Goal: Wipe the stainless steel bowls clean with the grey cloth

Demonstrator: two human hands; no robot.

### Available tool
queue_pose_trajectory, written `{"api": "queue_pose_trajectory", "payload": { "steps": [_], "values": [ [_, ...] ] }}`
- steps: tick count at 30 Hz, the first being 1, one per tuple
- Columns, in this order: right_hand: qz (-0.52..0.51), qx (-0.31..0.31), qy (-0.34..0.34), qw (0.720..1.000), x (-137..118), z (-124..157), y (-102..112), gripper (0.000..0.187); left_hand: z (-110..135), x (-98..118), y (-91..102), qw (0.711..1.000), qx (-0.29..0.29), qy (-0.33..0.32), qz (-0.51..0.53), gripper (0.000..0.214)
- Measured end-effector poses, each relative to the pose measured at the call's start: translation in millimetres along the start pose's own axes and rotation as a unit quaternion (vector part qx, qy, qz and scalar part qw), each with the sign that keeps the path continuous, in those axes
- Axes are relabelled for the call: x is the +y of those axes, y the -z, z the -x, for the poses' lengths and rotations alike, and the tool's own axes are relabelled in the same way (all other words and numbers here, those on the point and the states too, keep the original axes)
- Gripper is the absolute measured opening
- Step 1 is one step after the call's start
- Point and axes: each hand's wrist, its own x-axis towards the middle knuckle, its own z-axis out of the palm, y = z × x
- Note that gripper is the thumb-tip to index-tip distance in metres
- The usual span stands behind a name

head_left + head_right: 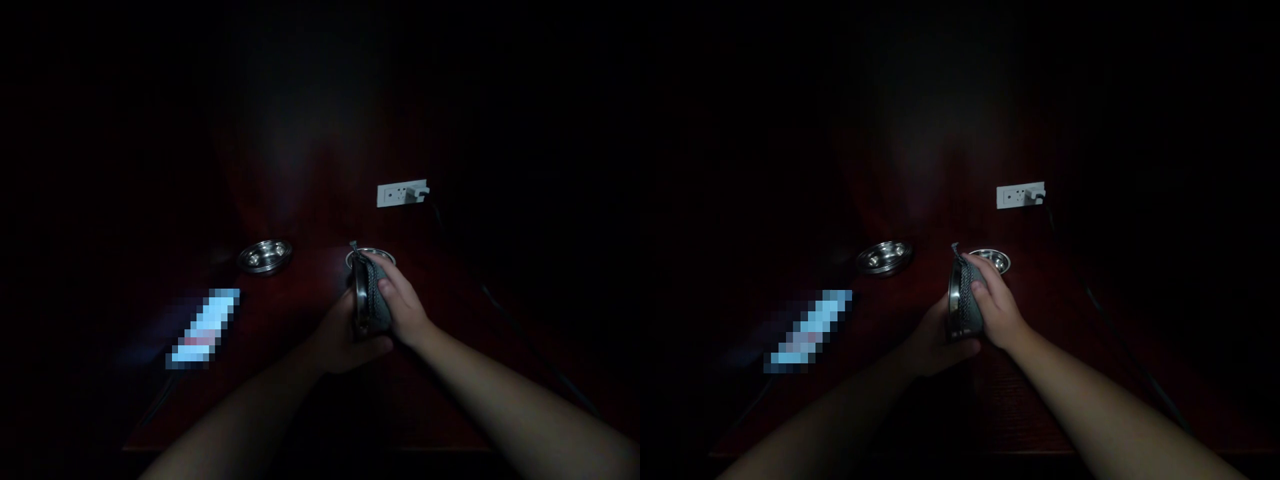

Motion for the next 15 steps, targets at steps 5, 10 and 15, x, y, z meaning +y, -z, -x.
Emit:
{"api": "queue_pose_trajectory", "payload": {
  "steps": [5, 10, 15],
  "values": [
    [0.088, -0.026, 0.062, 0.994, -4.8, -2.4, 2.1, 0.047, 1.0, -1.2, -2.9, 1.000, 0.015, 0.004, 0.003, 0.078],
    [0.100, -0.041, 0.050, 0.993, -4.8, -2.8, 2.6, 0.048, 0.8, 0.9, -2.6, 0.997, -0.012, 0.050, -0.062, 0.049],
    [0.083, -0.026, 0.012, 0.996, -3.6, -2.6, 2.8, 0.049, -0.5, -0.5, -3.2, 0.986, -0.011, 0.056, -0.158, 0.043]
  ]
}}
